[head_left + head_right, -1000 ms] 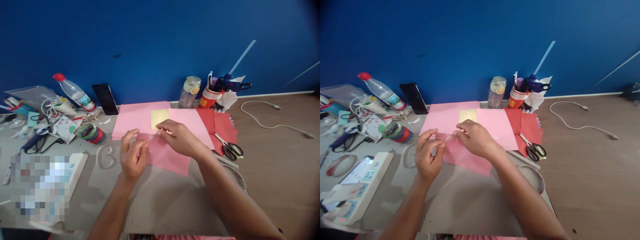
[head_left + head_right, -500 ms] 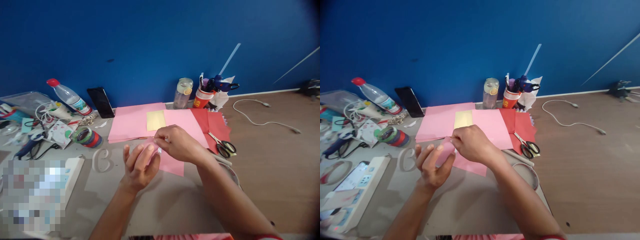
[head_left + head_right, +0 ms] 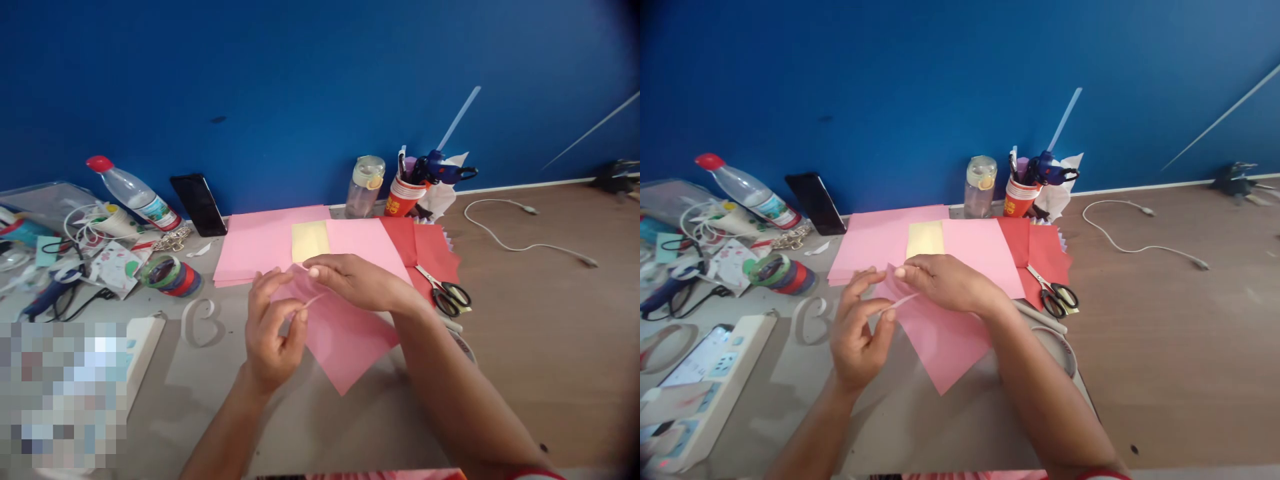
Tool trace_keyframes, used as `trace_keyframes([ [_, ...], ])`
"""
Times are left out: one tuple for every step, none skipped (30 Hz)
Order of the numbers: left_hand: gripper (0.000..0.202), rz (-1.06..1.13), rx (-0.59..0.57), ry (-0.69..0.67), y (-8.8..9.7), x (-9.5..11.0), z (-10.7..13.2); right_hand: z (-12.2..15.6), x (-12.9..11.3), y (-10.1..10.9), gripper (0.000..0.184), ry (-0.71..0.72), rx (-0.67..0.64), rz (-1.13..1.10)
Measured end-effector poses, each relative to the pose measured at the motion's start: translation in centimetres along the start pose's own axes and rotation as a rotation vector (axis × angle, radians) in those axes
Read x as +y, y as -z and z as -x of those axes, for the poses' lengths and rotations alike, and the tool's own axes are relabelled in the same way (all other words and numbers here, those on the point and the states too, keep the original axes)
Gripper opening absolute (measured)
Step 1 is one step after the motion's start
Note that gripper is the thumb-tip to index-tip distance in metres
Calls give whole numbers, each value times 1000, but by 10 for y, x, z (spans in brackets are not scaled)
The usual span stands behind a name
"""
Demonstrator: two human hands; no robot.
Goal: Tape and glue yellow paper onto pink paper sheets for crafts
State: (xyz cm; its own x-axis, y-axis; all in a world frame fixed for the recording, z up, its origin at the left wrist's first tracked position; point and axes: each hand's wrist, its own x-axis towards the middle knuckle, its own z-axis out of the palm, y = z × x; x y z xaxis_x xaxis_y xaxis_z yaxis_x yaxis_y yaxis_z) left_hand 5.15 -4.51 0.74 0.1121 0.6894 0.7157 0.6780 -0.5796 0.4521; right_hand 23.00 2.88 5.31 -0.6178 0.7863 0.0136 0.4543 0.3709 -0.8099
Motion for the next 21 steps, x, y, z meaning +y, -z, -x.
trace_keyframes([
  [7,58,-2,65,1,-2,-1,2,1,3,46,-4,-32,1],
  [6,110,-5,124,1,-4,-2,4,2,6,48,-18,-65,12],
  [5,156,-1,178,1,-7,-2,6,3,9,52,-36,-103,35],
  [4,196,5,222,1,-9,-1,7,3,11,55,-54,-140,70],
  [4,229,12,260,1,-11,-1,9,3,12,56,-71,-168,113],
  [5,258,18,293,0,-14,-1,10,2,12,51,-89,-183,156],
  [6,287,24,321,-1,-16,-1,11,1,12,40,-109,-189,197],
  [7,319,28,350,-1,-19,-2,11,0,10,27,-128,-190,231],
  [8,352,27,384,-2,-21,-3,12,-1,9,15,-145,-185,255],
  [8,381,19,421,-3,-25,-4,12,-1,7,10,-157,-174,270],
  [9,402,6,457,-4,-28,-6,11,0,5,13,-162,-160,281],
  [10,414,-10,492,-5,-32,-8,10,2,4,17,-158,-143,287],
  [11,417,-28,529,-5,-36,-11,9,4,4,20,-148,-127,289],
  [12,421,-46,570,-6,-40,-13,6,7,6,21,-134,-124,281],
  [13,436,-63,615,-6,-43,-16,2,11,8,20,-118,-143,266],
  [14,465,-79,670,-6,-46,-18,-3,16,12,19,-98,-188,239],
  [15,502,-96,731,-7,-48,-20,-8,20,17,17,-75,-255,201],
  [15,541,-113,795,-7,-49,-21,-15,26,22,15,-50,-336,156],
  [16,571,-132,853,-7,-49,-21,-21,31,27,13,-28,-413,114],
  [17,578,-153,893,-8,-49,-20,-27,36,31,10,-14,-472,83],
  [18,561,-177,913,-9,-49,-17,-32,42,34,12,-16,-505,72],
])
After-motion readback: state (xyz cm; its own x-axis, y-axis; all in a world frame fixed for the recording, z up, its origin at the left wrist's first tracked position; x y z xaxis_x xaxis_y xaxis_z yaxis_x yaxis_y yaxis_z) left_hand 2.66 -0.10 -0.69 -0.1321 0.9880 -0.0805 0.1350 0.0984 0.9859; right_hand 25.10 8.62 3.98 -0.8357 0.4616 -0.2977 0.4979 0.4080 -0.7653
